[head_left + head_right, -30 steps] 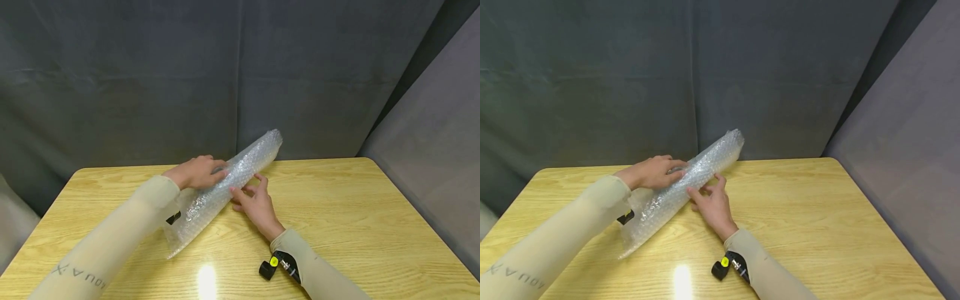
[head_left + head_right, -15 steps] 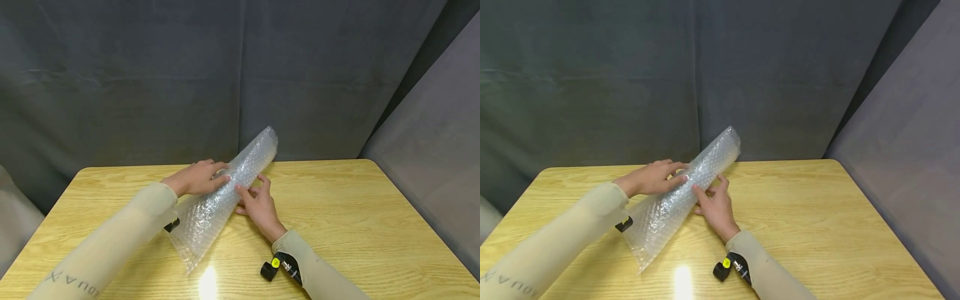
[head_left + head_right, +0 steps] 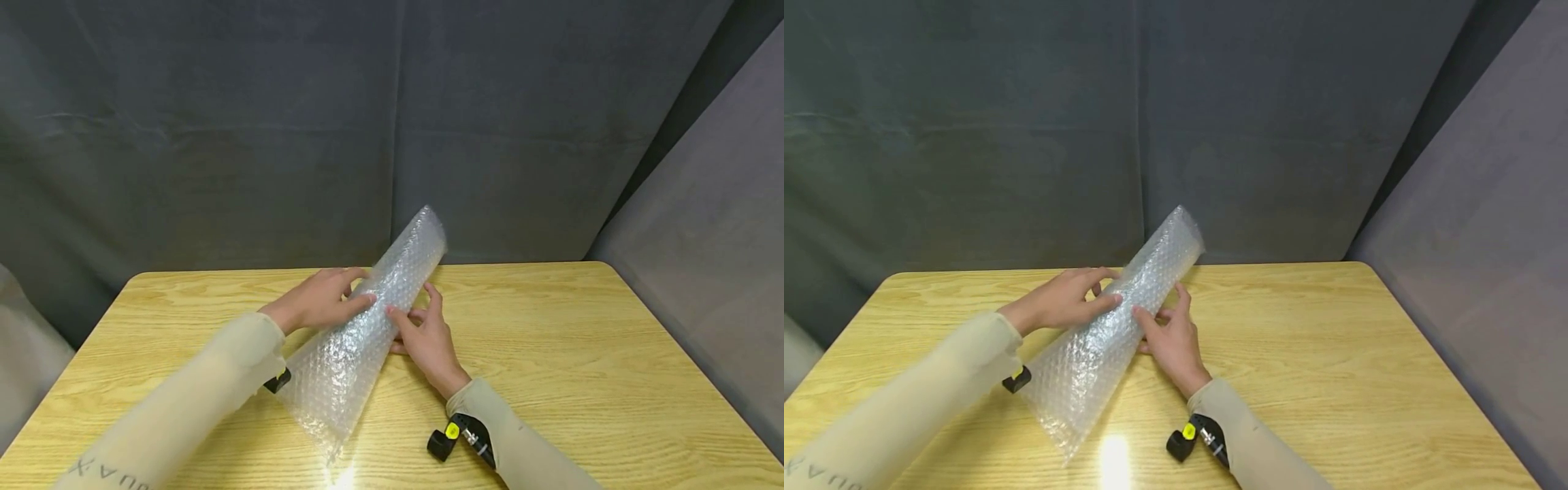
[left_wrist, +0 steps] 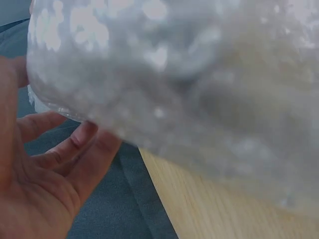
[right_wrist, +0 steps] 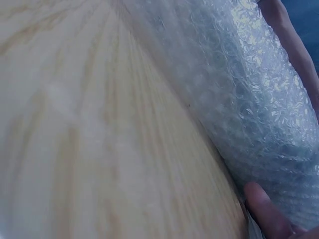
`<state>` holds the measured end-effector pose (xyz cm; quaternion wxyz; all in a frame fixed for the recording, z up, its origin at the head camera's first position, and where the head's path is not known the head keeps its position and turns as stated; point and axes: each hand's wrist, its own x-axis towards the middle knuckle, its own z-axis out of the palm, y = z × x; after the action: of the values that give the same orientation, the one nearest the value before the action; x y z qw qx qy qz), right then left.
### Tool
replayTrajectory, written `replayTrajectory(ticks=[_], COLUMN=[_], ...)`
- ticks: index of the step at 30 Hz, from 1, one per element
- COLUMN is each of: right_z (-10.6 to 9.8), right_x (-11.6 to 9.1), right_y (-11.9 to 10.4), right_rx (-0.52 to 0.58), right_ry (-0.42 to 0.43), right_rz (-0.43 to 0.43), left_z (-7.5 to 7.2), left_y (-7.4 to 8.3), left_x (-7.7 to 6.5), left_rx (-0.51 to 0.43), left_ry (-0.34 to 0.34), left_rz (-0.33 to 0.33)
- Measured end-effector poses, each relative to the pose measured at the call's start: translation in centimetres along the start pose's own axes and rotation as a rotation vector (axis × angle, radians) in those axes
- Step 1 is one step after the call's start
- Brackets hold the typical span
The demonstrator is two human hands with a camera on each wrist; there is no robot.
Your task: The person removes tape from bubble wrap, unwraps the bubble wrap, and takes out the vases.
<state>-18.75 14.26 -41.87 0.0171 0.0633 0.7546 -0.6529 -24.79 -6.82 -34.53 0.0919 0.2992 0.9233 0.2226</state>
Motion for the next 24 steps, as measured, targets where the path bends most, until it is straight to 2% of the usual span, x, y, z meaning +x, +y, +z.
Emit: replayTrajectory(ticks=[15,24], right_z=[-0.9,-1.2], right_x=[-0.6,-1.2], right_y=[0.2,0.1], right_rx=[-0.120,-0.138], right_ry=[-0.029,-0.054], right_rz=[-0.015,-0.017], left_z=[2.0,2.8], left_y=[1.2,2.1], left_x=[-1.8,-2.8], left_rx=[-0.083,-0.097], left_ry=[0.106,0.151], left_rz=[-0.082,-0.120])
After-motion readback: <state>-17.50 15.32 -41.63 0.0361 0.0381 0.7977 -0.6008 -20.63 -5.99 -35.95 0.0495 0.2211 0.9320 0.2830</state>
